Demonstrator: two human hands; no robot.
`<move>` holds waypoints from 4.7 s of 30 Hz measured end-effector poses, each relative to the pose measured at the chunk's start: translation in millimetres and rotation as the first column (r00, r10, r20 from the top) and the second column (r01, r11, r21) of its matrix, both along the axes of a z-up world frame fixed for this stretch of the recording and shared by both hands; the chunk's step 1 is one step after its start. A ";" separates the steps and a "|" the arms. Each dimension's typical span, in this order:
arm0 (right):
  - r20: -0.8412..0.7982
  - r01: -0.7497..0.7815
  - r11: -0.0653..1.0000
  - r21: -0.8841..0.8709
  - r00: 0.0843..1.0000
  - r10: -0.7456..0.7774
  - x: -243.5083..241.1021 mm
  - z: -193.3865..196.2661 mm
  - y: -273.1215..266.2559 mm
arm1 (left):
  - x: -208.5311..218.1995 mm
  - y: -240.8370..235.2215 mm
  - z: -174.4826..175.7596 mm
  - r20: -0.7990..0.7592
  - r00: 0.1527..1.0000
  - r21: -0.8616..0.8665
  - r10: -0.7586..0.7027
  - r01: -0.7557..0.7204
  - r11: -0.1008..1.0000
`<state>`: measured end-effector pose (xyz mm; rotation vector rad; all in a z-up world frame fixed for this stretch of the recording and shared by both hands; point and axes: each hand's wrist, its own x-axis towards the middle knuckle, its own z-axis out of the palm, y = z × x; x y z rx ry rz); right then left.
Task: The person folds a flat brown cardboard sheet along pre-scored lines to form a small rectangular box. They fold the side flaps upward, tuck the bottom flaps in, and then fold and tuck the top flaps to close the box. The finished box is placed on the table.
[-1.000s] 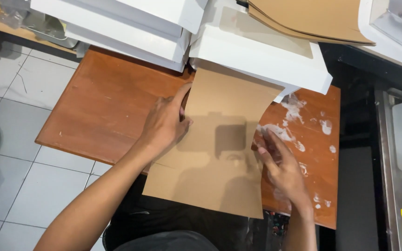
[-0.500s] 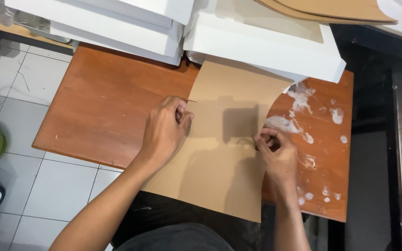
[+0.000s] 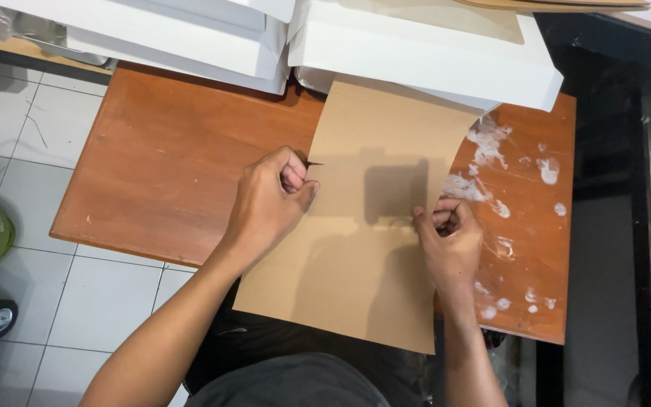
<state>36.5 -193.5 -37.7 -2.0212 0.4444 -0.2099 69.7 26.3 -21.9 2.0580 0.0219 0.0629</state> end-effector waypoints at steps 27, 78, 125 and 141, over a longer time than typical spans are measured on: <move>0.103 -0.106 0.963 -0.248 0.985 0.135 -17.2 1.1 8.3 | -14.4 7.3 7.9 0.004 0.976 0.005 -0.218 0.218 0.976; 0.252 -0.258 0.940 -0.223 0.916 0.312 -24.7 -21.7 -13.1 | 2.6 -0.4 34.2 -0.336 0.933 -0.398 -0.126 -0.019 0.917; 0.204 -0.580 0.799 -0.161 0.772 0.602 -3.8 -4.7 -26.2 | 14.4 -88.6 26.8 0.329 0.745 0.667 -0.581 0.252 0.701; 0.238 -0.574 0.815 -0.086 0.782 0.576 -2.8 -3.0 -28.3 | 3.5 -61.0 38.2 0.435 0.692 0.723 -0.576 0.113 0.682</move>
